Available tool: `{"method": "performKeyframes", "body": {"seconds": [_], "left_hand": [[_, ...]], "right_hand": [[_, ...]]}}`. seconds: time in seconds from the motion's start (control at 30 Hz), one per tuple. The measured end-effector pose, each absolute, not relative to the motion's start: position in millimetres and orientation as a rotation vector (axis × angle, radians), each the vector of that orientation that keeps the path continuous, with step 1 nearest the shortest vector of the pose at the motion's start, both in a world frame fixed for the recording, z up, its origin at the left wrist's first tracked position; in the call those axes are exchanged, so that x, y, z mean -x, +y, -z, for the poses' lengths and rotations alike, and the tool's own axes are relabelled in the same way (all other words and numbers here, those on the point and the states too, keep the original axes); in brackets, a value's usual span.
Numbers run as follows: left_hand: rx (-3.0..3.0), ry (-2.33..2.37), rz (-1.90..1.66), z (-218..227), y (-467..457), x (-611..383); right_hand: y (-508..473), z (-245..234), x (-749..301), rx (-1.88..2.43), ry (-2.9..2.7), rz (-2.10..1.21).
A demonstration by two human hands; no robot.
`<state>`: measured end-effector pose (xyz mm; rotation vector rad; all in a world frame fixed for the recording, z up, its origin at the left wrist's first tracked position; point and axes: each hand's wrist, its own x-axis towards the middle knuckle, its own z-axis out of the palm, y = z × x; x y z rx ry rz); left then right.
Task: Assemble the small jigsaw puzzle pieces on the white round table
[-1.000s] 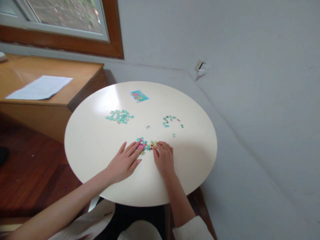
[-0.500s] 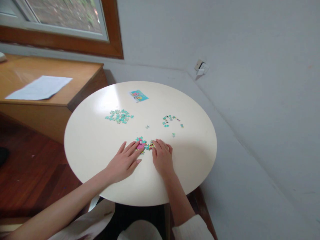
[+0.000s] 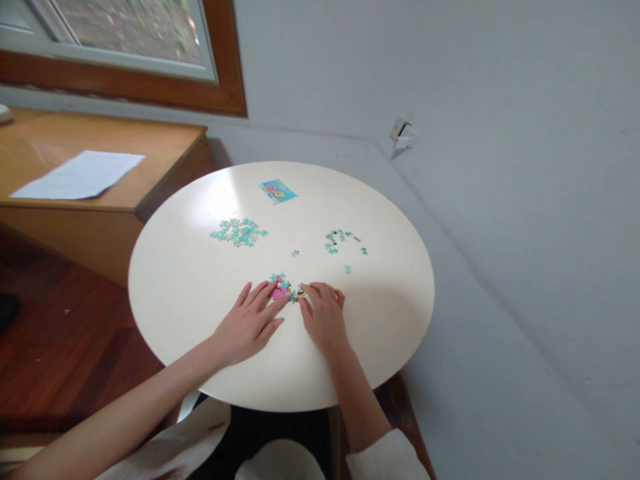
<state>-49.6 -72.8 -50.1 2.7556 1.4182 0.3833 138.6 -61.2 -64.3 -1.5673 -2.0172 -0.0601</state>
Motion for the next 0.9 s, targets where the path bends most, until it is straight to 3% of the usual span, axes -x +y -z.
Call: {"method": "performKeyframes", "body": {"seconds": [0.9], "left_hand": [[-2.771, 1.428, -0.388, 50.0, -73.7, 48.5]], "right_hand": [[-63.2, 59.5, -139.7, 1.43, -2.017, 0.07]]}}
